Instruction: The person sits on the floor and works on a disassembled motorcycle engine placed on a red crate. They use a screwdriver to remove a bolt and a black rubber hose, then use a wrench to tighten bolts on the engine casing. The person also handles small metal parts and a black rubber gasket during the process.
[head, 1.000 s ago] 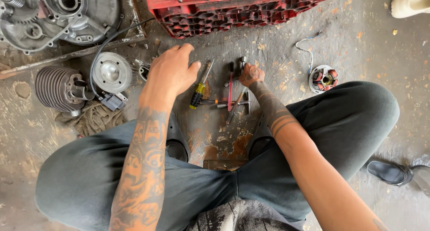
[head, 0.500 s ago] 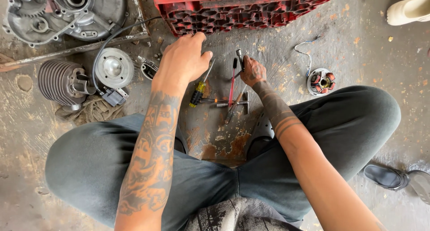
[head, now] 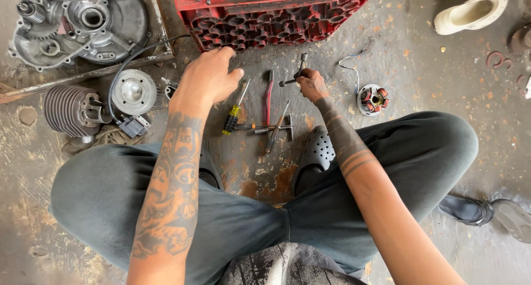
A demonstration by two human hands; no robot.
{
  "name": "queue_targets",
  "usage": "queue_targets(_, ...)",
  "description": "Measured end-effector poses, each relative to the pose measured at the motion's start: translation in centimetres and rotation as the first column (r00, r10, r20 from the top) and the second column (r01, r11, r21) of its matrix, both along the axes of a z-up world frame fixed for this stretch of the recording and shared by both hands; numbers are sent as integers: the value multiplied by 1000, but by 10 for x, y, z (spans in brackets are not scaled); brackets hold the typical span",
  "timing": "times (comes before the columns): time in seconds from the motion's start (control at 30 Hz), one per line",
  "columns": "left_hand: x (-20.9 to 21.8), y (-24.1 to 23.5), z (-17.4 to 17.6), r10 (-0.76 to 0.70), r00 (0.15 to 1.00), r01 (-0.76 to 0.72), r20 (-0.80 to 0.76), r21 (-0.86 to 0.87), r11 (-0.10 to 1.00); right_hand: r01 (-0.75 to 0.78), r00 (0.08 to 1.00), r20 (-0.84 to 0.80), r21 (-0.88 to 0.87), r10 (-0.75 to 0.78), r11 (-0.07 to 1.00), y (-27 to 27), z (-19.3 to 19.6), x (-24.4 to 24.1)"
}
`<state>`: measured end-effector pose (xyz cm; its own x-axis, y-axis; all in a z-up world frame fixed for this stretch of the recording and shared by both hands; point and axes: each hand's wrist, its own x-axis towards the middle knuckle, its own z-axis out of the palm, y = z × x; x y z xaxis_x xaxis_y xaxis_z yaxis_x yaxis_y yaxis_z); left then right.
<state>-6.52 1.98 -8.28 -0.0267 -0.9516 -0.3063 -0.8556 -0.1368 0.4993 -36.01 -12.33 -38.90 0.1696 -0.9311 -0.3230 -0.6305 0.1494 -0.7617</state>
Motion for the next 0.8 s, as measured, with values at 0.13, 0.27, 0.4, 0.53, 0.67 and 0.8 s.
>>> queue_targets(0.13,0,14,0,26,1000,-26,3,27,999,-349,931,-251,-396,266,849,8,-17,-24)
queue_targets(0.27,3,22,-16,-1,999,-2,52,64,998,-489,761,-546,-127,350,863,30,-41,-42)
queue_targets(0.4,8,32,-16,16,999,-22,51,118,993,-613,578,-664,30,475,789,32,-70,-61)
queue_targets(0.53,20,29,-23,10,998,-18,57,131,991,-672,463,-750,49,472,739,33,-105,-63)
queue_targets(0.67,26,23,-32,25,996,-35,86,121,992,-684,533,-746,-102,399,722,44,-91,-18)
queue_targets(0.8,23,14,-29,11,998,-19,61,134,991,-764,556,-642,-146,528,628,86,-29,53)
